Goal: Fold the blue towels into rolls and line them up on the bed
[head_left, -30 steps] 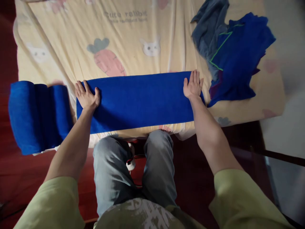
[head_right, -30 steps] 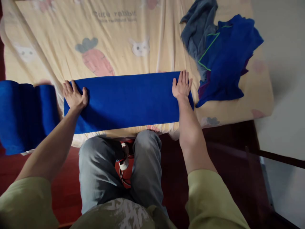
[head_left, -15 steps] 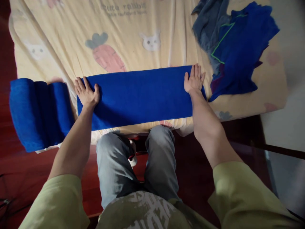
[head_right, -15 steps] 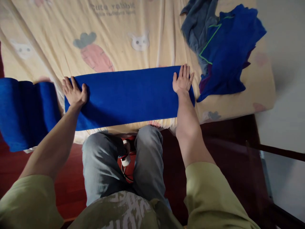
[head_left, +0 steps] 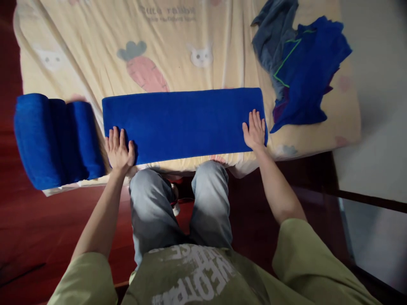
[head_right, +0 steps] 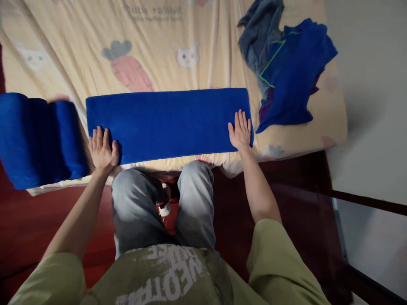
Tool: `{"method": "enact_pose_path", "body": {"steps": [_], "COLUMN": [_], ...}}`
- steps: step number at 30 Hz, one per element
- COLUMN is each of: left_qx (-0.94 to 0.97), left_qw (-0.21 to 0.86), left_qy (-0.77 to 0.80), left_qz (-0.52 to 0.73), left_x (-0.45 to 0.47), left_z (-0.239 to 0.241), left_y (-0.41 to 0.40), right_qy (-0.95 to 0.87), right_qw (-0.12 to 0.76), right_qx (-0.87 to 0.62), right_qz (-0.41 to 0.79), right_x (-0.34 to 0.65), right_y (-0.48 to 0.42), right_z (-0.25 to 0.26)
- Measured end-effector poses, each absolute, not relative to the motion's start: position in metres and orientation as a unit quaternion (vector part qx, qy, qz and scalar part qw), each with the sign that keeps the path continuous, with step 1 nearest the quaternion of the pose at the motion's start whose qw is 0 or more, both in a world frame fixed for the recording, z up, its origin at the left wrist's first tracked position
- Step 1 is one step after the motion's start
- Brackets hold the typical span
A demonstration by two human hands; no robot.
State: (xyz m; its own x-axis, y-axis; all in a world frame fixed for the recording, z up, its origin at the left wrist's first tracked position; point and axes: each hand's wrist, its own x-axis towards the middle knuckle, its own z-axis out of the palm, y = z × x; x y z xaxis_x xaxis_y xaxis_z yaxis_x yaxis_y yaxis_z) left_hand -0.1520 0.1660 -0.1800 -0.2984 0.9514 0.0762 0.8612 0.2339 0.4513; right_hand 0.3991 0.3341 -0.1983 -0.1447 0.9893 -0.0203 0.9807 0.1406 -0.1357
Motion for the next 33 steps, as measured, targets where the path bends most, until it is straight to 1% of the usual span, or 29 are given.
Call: {"method": "enact_pose_path", "body": {"steps": [8,12,16,19,22,24,26,28,29,31,33], "left_qx": [0.575,0.566,0.563,0.544,0.526,0.523,0.523,0.522,0.521,0.516,0.513], "left_qw": [0.084,0.087,0.085,0.070,0.067,0.072,0.078,0.078,0.077,0.078,0.082], "left_qy": [0.787,0.791,0.787,0.797,0.796,0.788,0.778,0.773,0.773,0.776,0.781], "left_qz": [0.207,0.215,0.236,0.253,0.290,0.318,0.338,0.351,0.354,0.354,0.347], "left_x": [-0.150,-0.152,-0.147,-0.141,-0.141,-0.143,-0.146,-0.148,-0.148,-0.148,-0.146], "left_z": [-0.184,-0.189,-0.188,-0.189,-0.197,-0.204,-0.211,-0.215,-0.216,-0.216,-0.212], "left_y": [0.136,0.136,0.135,0.124,0.111,0.106,0.103,0.103,0.104,0.105,0.105], "right_qy": [-0.728,-0.719,-0.699,-0.648,-0.579,-0.536,-0.507,-0.470,-0.443,-0.365,-0.285], "right_qw": [0.068,0.052,0.038,0.056,0.120,0.218,0.346,0.432,0.445,0.438,0.439], "right_qx": [-0.680,-0.690,-0.708,-0.748,-0.782,-0.780,-0.740,-0.681,-0.657,-0.622,-0.600], "right_qz": [0.063,0.066,0.092,0.133,0.196,0.236,0.274,0.358,0.418,0.537,0.605], "right_x": [0.422,0.422,0.410,0.387,0.347,0.310,0.266,0.220,0.198,0.160,0.135], "right_y": [0.324,0.323,0.326,0.322,0.291,0.250,0.199,0.150,0.131,0.109,0.105], "right_z": [-0.203,-0.204,-0.195,-0.180,-0.161,-0.151,-0.145,-0.144,-0.144,-0.146,-0.147]}}
